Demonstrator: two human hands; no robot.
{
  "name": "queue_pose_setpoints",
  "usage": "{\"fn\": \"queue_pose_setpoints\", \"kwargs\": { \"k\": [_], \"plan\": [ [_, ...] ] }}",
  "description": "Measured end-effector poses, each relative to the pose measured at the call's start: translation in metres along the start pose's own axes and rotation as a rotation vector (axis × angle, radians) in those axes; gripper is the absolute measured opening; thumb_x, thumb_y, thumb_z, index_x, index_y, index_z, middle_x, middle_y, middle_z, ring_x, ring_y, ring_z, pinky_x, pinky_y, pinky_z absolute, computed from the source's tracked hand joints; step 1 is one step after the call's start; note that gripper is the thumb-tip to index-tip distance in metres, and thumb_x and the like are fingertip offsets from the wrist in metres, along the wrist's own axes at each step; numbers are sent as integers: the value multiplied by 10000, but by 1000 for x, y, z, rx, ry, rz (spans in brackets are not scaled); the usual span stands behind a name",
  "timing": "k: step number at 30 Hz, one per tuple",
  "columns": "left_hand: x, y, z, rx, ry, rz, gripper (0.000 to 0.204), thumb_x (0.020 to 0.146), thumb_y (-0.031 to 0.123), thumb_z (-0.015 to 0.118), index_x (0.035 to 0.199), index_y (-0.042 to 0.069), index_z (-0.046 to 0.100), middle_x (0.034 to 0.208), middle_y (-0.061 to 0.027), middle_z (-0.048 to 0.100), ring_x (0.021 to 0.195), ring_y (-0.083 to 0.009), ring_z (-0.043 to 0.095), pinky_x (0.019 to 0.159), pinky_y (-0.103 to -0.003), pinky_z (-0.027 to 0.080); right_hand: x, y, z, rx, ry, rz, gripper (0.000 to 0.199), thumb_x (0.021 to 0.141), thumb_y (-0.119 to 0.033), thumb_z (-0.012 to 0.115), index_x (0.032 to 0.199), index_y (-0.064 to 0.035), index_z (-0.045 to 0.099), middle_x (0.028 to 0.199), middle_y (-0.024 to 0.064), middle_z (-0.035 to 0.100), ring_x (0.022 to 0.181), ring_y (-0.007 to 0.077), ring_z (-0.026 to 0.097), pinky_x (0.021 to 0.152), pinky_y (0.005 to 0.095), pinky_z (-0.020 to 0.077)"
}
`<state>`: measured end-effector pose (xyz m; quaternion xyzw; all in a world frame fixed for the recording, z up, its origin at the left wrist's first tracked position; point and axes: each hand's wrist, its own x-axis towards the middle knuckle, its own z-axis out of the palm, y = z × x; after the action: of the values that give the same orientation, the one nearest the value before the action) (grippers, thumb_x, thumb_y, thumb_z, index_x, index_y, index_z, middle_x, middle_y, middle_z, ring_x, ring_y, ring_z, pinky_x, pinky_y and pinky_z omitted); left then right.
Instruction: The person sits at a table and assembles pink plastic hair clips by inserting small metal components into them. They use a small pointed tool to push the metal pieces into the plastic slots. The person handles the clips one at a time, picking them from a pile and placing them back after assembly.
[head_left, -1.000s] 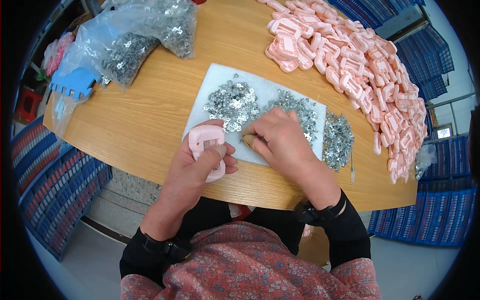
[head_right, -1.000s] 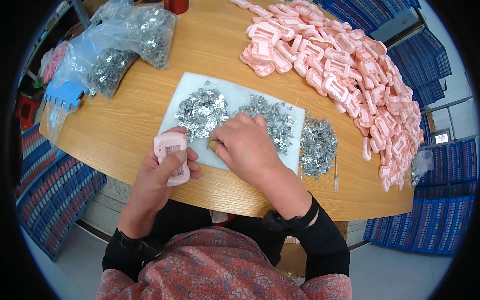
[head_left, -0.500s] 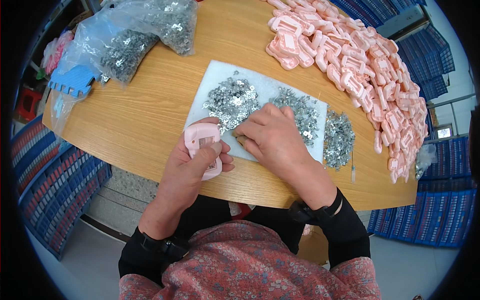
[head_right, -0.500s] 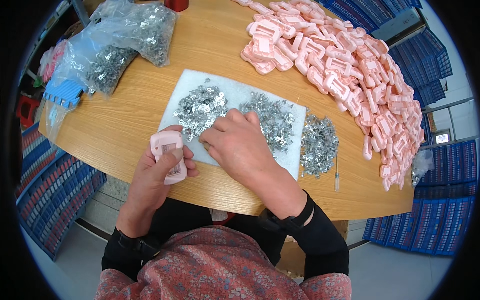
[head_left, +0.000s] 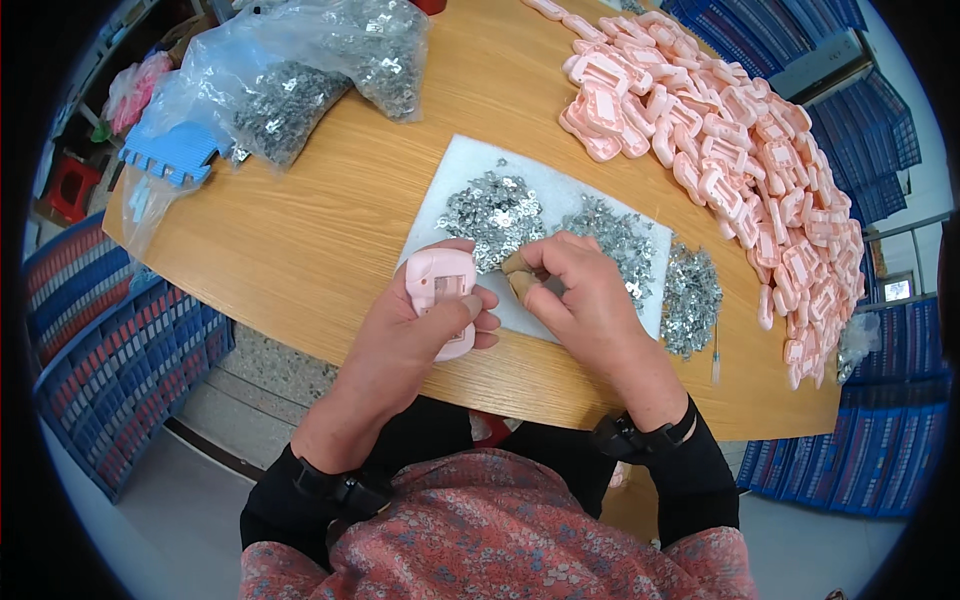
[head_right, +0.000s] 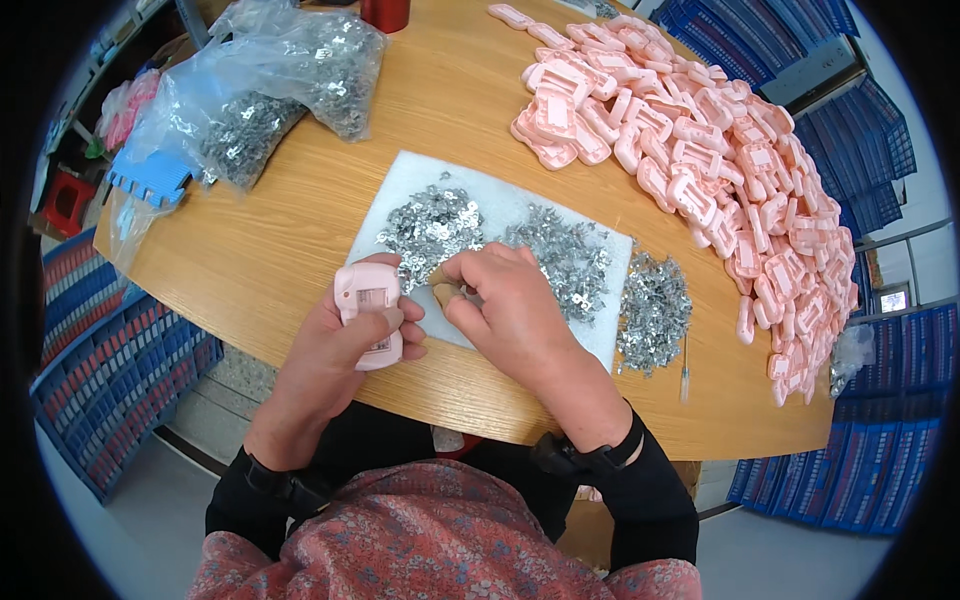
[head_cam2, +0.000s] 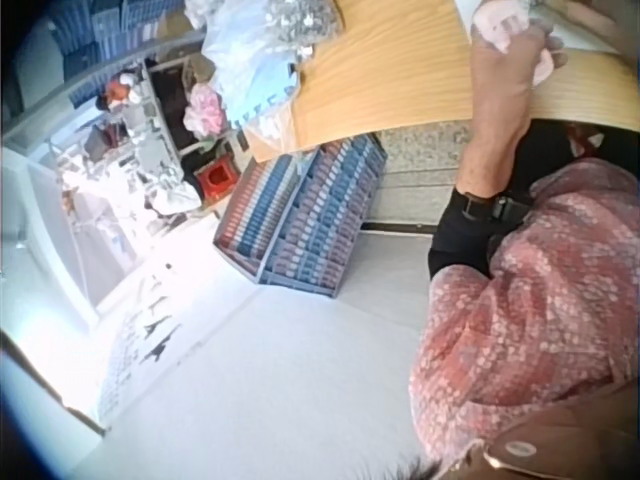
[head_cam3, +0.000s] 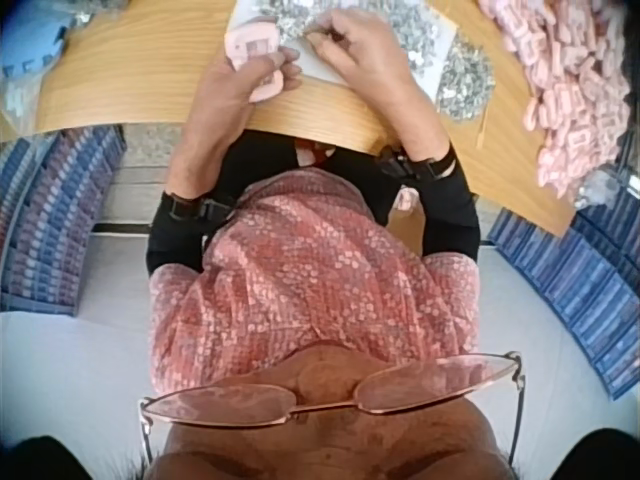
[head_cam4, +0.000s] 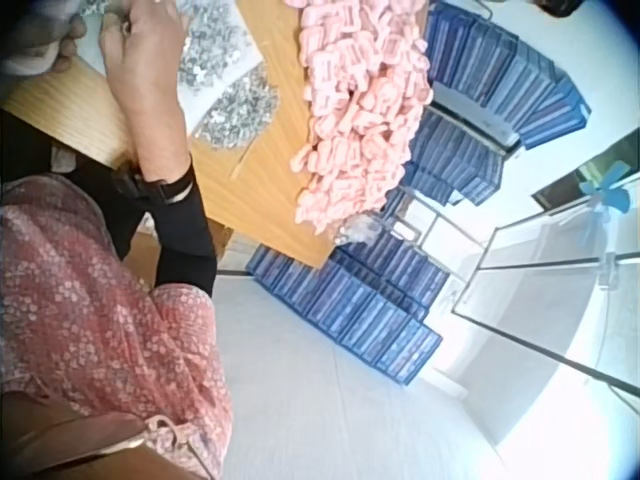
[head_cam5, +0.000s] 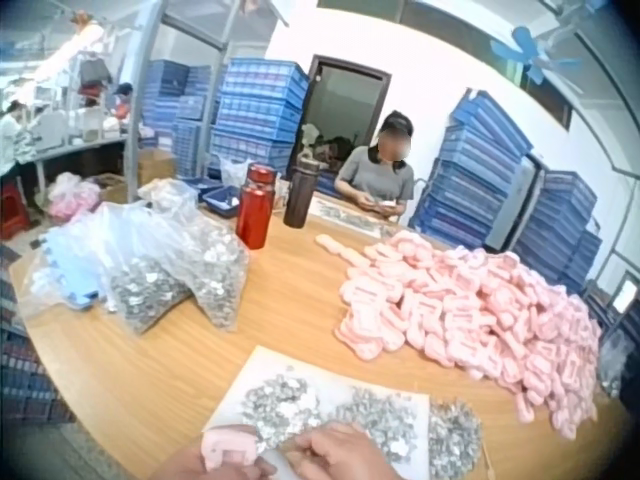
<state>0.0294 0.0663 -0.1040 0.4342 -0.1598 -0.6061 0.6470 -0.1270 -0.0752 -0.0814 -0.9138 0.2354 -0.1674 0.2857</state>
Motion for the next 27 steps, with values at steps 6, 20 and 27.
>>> {"fn": "queue_pose_setpoints", "kwargs": {
  "k": [6, 20, 27],
  "plan": [
    [16, 0, 6, 61, -10, 31, 527, 909, 33, 664, 1392, 48, 453, 985, -56, 625, 822, -152, 664, 778, -327, 581, -4, -7, -4, 188, 4, 60, 206, 796, -85, 683, 1000, -59, 663, 852, 101, 638, 841, 281, 637, 781, 381, 499],
    [12, -5, 20, 218, -18, 154, 476, 901, 8, 625, 1356, 58, 494, 966, -53, 607, 798, -128, 636, 744, -281, 542, -15, -15, -17, 418, -113, 355, 217, 828, -89, 678, 1027, -4, 661, 792, 39, 605, 723, 118, 558, 678, 276, 477],
    [4, -9, 13, -323, -185, -258, 435, 1082, 395, 367, 1366, 84, 479, 944, -106, 660, 817, -214, 688, 788, -473, 613, -27, -19, -15, 163, 98, -33, 134, 799, -60, 684, 927, -29, 663, 798, 53, 602, 745, 195, 567, 709, 315, 451]
  ]
}}
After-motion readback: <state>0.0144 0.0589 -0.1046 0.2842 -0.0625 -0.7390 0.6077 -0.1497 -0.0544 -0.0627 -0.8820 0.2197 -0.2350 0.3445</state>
